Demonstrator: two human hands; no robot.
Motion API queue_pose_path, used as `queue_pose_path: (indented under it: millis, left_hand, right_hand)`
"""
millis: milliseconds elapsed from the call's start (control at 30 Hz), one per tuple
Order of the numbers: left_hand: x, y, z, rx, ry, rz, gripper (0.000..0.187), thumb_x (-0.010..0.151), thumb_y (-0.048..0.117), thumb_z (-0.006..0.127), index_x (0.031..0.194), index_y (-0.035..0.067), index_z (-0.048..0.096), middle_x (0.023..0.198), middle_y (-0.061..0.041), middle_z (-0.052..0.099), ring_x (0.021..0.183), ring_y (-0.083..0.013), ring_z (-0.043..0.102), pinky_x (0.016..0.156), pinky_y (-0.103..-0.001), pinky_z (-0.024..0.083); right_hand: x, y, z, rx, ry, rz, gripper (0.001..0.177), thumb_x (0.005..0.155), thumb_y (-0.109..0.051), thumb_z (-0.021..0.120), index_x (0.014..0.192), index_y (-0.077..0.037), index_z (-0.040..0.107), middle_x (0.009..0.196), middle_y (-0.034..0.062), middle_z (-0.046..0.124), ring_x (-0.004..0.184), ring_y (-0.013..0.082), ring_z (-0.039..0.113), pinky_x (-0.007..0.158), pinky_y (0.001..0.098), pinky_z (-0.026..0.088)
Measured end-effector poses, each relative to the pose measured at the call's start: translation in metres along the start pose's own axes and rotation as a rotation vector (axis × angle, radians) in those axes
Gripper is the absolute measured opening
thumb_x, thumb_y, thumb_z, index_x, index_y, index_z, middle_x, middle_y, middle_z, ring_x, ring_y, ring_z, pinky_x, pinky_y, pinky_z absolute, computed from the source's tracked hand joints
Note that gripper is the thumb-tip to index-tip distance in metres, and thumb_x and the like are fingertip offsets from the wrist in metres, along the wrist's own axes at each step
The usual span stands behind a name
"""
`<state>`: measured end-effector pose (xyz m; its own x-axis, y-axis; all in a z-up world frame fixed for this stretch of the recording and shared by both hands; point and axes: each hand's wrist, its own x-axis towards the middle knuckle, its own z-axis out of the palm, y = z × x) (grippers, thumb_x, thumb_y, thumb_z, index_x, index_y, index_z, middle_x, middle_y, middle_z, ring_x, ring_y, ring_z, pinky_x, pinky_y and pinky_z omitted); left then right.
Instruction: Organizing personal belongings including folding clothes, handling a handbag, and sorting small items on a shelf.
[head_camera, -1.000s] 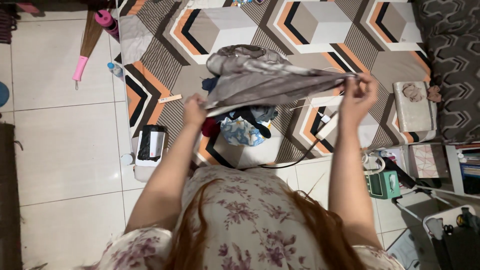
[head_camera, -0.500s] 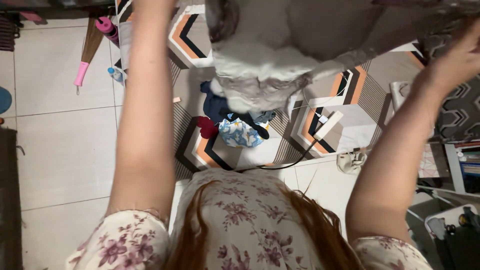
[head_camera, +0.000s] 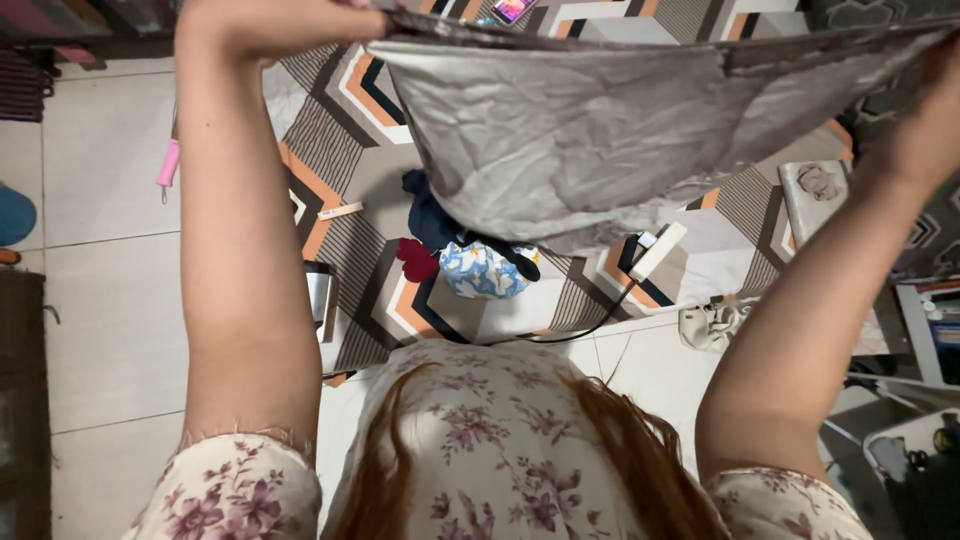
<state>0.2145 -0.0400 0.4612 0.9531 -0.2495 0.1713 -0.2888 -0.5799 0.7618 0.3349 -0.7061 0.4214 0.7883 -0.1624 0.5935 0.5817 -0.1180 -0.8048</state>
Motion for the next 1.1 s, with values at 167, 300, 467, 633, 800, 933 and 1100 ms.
queue_pose_path:
  millis: [167, 300, 467, 633, 800, 933, 1100]
  left_hand:
    - [-0.005, 0.053, 0.019, -0.114, -0.187, 0.146, 0.018, 0.092, 0.005, 0.064, 0.109, 0.004, 0.071, 0.104, -0.003, 0.070, 0.088, -0.0069, 0.062, 0.072, -0.026, 0.051]
    - [-0.003, -0.015, 0.067, 0.008, -0.326, -0.075, 0.031, 0.089, 0.005, 0.061, 0.113, 0.015, 0.078, 0.107, -0.001, 0.077, 0.089, -0.0102, 0.068, 0.078, -0.027, 0.056]
    - [-0.025, -0.089, 0.124, 0.238, -0.550, -0.444, 0.025, 0.092, 0.022, 0.066, 0.110, 0.022, 0.083, 0.100, 0.000, 0.080, 0.088, -0.0116, 0.070, 0.085, -0.032, 0.053]
    - [-0.037, -0.100, 0.116, -0.363, -0.616, -0.516, 0.029, 0.092, 0.035, 0.074, 0.094, 0.006, 0.080, 0.081, 0.001, 0.068, 0.078, -0.0106, 0.057, 0.077, -0.031, 0.045]
    - [-0.002, -0.160, 0.158, -0.449, -0.018, -0.339, 0.026, 0.090, 0.032, 0.083, 0.091, 0.010, 0.070, 0.086, 0.003, 0.067, 0.081, -0.0097, 0.058, 0.076, -0.028, 0.047]
    - [0.029, -0.193, 0.268, -0.067, 0.721, -0.327, 0.029, 0.088, 0.025, 0.086, 0.089, 0.007, 0.063, 0.076, -0.006, 0.067, 0.069, -0.0180, 0.064, 0.065, -0.034, 0.052]
    - [0.000, -0.076, 0.349, -0.323, 0.609, -0.440, 0.021, 0.089, 0.025, 0.078, 0.093, 0.010, 0.065, 0.077, -0.005, 0.071, 0.071, -0.0142, 0.070, 0.066, -0.030, 0.055]
  right_hand:
    - [-0.016, -0.012, -0.001, 0.110, -0.106, 0.090, 0.037, 0.107, -0.031, 0.056, 0.130, -0.004, 0.067, 0.126, 0.0000, 0.070, 0.119, 0.0118, 0.063, 0.107, 0.0267, 0.052]
    - [-0.039, -0.002, 0.000, -0.279, -0.371, 0.278, 0.011, 0.111, -0.009, 0.068, 0.117, -0.012, 0.060, 0.111, -0.0011, 0.064, 0.104, 0.0121, 0.060, 0.093, 0.0274, 0.052]
    - [-0.070, 0.016, -0.010, -0.236, -0.705, 0.526, 0.010, 0.099, -0.014, 0.071, 0.106, -0.013, 0.063, 0.103, -0.0044, 0.065, 0.102, 0.0079, 0.062, 0.093, 0.0231, 0.053]
    - [-0.067, 0.047, -0.029, -0.232, -0.907, 0.842, 0.008, 0.100, -0.012, 0.070, 0.105, -0.008, 0.067, 0.080, -0.0009, 0.045, 0.071, 0.0119, 0.043, 0.063, 0.0248, 0.035]
    - [-0.067, 0.116, 0.054, -0.025, -0.290, 0.864, 0.012, 0.105, -0.017, 0.067, 0.105, -0.009, 0.058, 0.093, 0.0042, 0.068, 0.073, 0.0093, 0.064, 0.065, 0.0245, 0.058]
    - [-0.131, 0.137, 0.151, -0.375, -0.042, 0.679, 0.015, 0.104, -0.015, 0.058, 0.098, -0.003, 0.064, 0.082, 0.0119, 0.076, 0.066, 0.0139, 0.075, 0.057, 0.0247, 0.061]
    - [-0.246, 0.112, 0.224, -0.022, -0.254, 0.732, 0.014, 0.101, -0.013, 0.062, 0.106, 0.000, 0.060, 0.088, 0.0109, 0.076, 0.073, 0.0137, 0.072, 0.063, 0.0229, 0.056]
